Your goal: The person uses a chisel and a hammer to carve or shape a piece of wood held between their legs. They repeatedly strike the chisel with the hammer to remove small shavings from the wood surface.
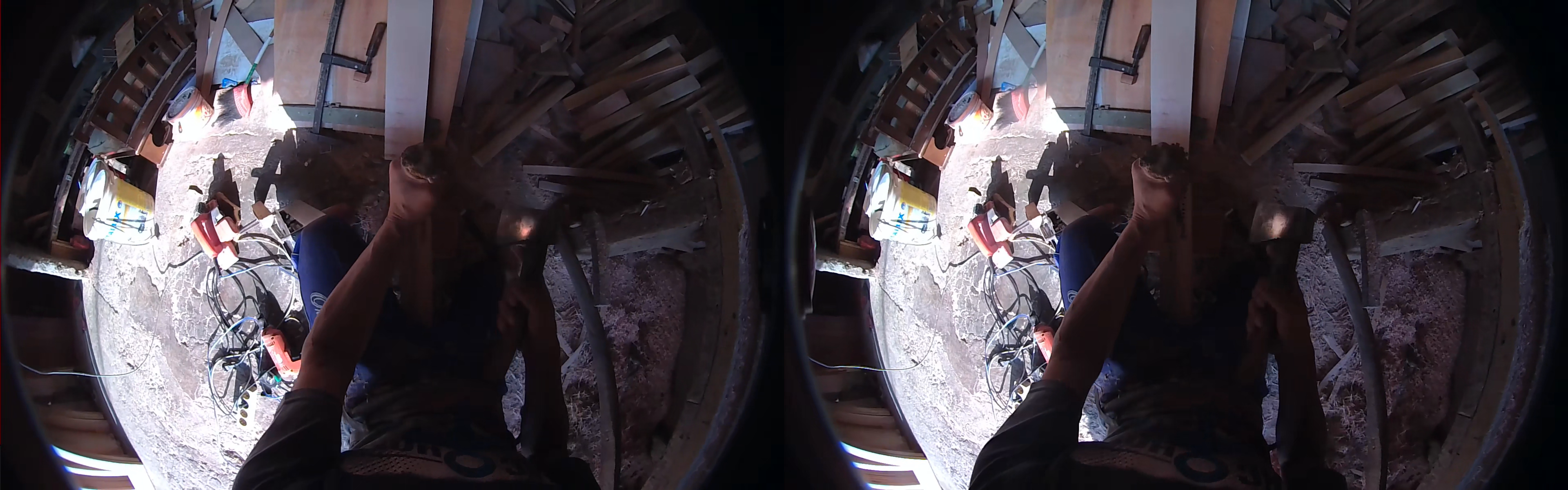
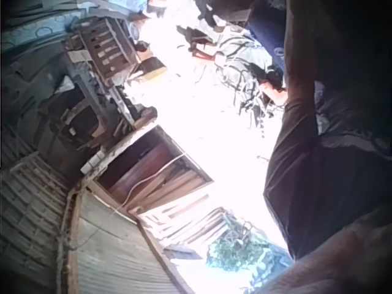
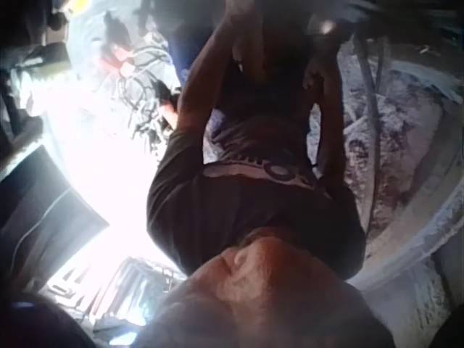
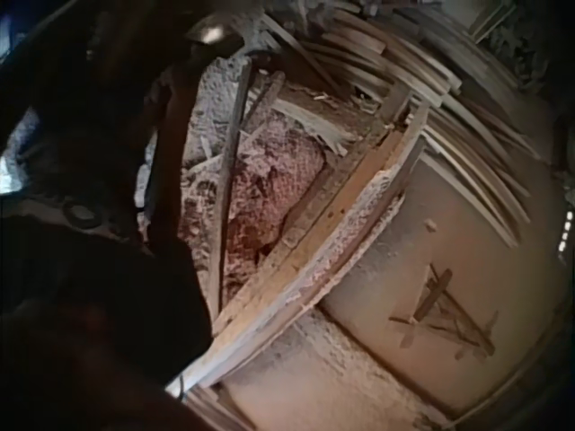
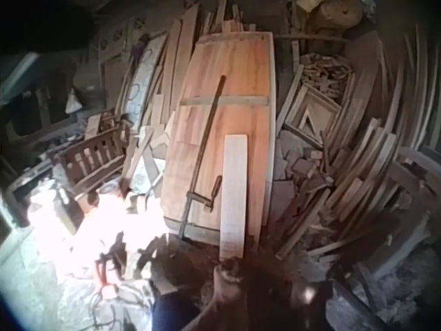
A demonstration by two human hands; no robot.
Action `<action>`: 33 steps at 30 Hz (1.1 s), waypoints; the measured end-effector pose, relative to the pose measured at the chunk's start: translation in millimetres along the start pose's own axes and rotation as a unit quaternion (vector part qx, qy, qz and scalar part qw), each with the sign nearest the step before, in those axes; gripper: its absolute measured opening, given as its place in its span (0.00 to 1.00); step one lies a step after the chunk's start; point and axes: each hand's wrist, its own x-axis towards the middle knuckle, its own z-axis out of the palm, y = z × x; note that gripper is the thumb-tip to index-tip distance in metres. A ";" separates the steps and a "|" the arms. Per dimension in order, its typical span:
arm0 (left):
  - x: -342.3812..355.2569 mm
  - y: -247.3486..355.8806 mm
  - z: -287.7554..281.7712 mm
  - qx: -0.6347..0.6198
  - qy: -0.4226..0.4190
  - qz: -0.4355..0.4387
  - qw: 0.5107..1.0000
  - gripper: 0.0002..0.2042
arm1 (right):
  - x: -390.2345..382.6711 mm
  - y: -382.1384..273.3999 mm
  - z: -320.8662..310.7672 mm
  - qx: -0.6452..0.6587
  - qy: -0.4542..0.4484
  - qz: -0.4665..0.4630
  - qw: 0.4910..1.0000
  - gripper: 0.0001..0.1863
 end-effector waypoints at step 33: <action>-6.3 -17.3 6.3 -0.061 0.092 -0.101 0.989 0.01 | 10.9 19.2 -5.7 -0.190 0.034 0.021 0.981 0.36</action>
